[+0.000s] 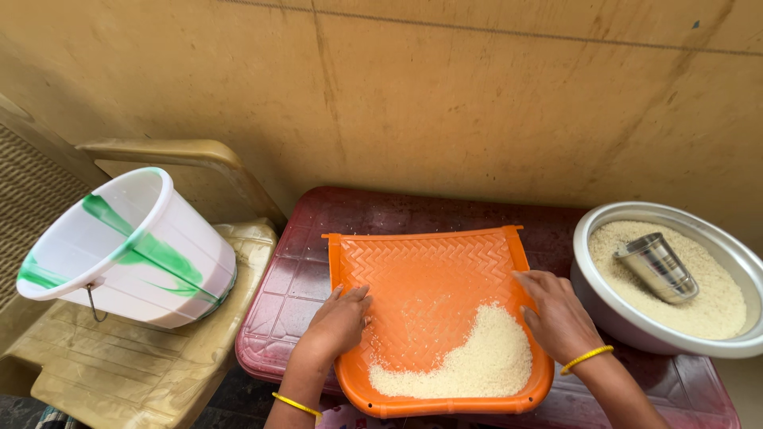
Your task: The person sorts through white rice in an orange tray by hand, picking out debris and moving the grains into a white bucket.
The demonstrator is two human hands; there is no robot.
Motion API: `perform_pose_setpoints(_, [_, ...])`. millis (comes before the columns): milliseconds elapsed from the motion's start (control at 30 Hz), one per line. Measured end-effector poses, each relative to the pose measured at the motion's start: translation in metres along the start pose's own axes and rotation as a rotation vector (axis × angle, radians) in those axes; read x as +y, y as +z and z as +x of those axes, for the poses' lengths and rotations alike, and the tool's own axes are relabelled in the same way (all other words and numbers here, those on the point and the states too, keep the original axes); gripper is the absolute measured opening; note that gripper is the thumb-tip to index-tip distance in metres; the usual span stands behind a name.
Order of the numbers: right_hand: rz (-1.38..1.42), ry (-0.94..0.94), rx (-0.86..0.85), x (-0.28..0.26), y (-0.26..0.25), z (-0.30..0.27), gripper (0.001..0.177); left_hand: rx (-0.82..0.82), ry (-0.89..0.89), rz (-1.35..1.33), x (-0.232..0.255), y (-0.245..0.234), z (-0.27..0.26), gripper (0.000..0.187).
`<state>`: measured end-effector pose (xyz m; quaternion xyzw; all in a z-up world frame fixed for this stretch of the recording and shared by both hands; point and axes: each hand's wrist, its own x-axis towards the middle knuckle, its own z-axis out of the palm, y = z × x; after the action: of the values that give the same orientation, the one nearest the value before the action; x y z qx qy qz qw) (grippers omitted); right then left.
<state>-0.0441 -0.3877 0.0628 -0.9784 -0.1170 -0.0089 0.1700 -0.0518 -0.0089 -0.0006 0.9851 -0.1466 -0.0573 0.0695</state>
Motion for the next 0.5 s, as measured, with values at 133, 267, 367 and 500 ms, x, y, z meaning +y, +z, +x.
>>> perform_pose_setpoints(133, [0.207, 0.19, -0.006, 0.062, 0.045, 0.008, 0.089, -0.185, -0.03, 0.24, 0.005, 0.009, 0.004, 0.057])
perform_pose_setpoints(267, [0.594, 0.43, -0.166, 0.086, 0.079, 0.017, 0.091, -0.533, 0.12, -0.097, 0.036, -0.012, -0.023, 0.037])
perform_pose_setpoints(367, [0.709, 0.464, -0.192, 0.089, 0.08, 0.016, 0.093, -0.585, 0.136, -0.438, 0.041, -0.034, -0.043, 0.037])
perform_pose_setpoints(500, [0.632, 0.443, -0.213, 0.088, 0.078, 0.016, 0.088, -0.228, 0.147, -0.266, 0.035, -0.05, -0.047, 0.029])
